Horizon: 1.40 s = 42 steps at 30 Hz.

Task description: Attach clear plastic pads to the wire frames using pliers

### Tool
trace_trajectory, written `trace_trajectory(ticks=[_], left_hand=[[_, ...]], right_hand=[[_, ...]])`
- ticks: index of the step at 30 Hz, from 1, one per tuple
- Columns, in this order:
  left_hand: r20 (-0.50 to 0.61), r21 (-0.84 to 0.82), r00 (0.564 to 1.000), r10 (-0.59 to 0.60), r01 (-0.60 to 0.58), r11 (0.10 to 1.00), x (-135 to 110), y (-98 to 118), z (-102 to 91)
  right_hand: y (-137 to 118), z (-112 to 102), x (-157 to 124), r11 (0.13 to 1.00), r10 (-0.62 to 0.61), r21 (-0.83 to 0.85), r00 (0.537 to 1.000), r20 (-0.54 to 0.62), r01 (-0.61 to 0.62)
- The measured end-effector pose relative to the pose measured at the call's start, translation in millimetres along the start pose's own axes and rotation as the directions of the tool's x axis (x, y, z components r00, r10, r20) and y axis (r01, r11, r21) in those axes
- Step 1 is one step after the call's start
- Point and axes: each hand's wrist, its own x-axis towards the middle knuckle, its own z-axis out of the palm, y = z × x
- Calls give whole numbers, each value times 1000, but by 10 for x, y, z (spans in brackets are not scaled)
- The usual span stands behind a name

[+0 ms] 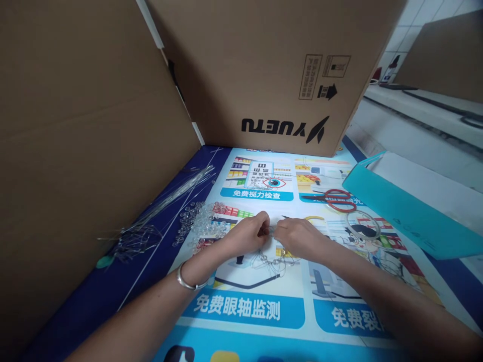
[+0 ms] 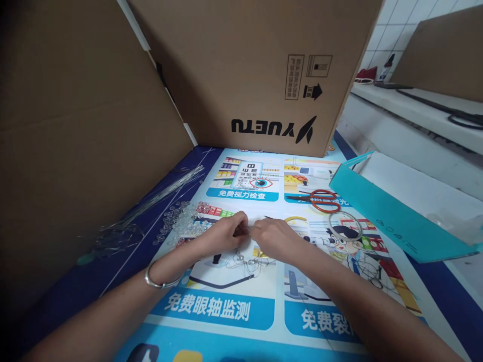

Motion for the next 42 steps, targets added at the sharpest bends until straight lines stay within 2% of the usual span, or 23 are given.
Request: trace_trajectory(ticks=[12,17,19,21,24,26,32,36,42], left_hand=[[3,7,998,68,-68,998,-7,19,-33],[-4,15,993,119,-119,993,10,10,-17],[-17,13,992,123,-123,992,16,-14,1],[-27,15,993,111,-110,994,17,-33,16],[-28,27,994,103,-102,994,11,-43,26],[-27,33,994,109,-108,994,7,-39,27],[-29,28,992,122,-121,992,11,-38,16],[28,17,992,122,-122,992,0,-42,-24],[53,59,995,90,-93,994,-19,-21,-52]], right_hand=[[0,-42,-30,997,-43,60,998,-39,46],[34,19,-35,973,-63,213,989,-131,90],[45,77,-25,942,-15,325,979,-203,82],[46,132,-12,887,96,460,962,-255,33],[45,174,5,755,291,650,932,-218,-84],[51,172,11,712,340,692,919,-198,-115],[80,161,9,855,235,516,922,-306,-47],[67,152,-6,905,204,423,921,-332,-48],[41,136,0,944,168,319,952,-254,-81]])
